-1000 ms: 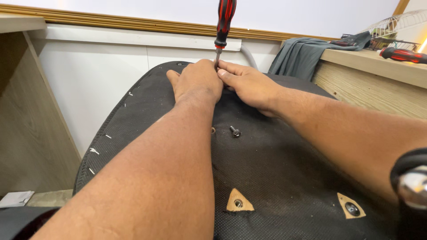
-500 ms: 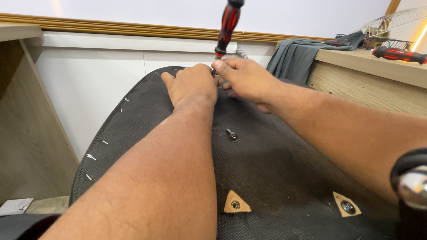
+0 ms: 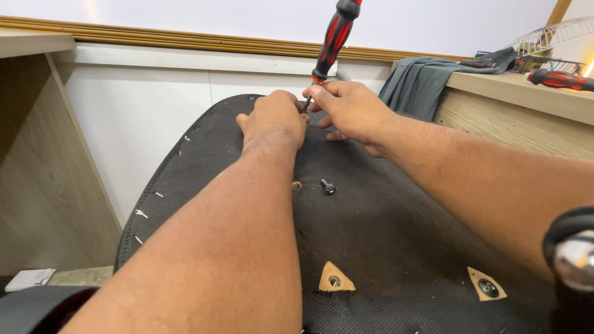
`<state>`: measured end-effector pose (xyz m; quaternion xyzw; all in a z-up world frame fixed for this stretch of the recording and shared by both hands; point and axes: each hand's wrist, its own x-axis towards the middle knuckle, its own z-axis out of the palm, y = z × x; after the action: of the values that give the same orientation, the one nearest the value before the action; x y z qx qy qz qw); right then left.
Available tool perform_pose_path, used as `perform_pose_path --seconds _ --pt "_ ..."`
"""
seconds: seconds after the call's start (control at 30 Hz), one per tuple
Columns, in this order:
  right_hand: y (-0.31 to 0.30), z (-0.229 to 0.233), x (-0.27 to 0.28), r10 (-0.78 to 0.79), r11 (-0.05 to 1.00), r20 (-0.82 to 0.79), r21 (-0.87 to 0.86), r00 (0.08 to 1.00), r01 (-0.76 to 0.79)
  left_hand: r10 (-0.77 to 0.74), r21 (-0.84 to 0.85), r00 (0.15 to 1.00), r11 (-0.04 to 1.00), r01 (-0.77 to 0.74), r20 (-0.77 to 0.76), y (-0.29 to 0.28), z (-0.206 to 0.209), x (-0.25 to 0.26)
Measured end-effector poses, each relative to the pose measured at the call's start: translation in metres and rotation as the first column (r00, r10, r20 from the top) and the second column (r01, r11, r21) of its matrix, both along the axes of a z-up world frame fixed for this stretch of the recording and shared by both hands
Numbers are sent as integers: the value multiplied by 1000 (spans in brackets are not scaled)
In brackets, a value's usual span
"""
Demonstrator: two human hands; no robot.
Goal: The person uses a screwdriver to remove screws from the underside of a black upholstered furniture piece. They unscrew fasteners one by one and place them on the surface.
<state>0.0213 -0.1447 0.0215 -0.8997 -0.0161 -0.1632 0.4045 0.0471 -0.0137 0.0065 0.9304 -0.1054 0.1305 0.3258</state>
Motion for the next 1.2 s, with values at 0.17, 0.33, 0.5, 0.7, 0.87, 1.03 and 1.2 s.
perform_pose_path --seconds 0.17,0.33,0.5,0.7,0.87,1.03,1.2 --pt "2 1 0 45 997 -46 63 998 -42 18 22 1000 1000 -18 22 -5 -5 5" --pt "8 -2 -3 23 999 -18 23 1000 -22 40 93 997 995 -46 62 -9 -9 9" --pt "8 -3 -2 31 999 5 34 1000 -31 92 147 994 984 -99 51 -10 -7 8" --pt "-6 -17 6 67 981 77 175 995 -80 49 253 997 965 -64 65 -10 -13 4" --pt "-37 -42 7 139 908 273 348 952 -233 73 340 997 938 -68 -2 -9 -23 3" --pt "-61 -49 11 83 885 258 425 962 -191 102 386 995 917 -102 22 -16 -24 7" --pt "-66 -56 11 95 876 171 453 981 -164 110 408 994 906 -111 24 -20 -28 10"
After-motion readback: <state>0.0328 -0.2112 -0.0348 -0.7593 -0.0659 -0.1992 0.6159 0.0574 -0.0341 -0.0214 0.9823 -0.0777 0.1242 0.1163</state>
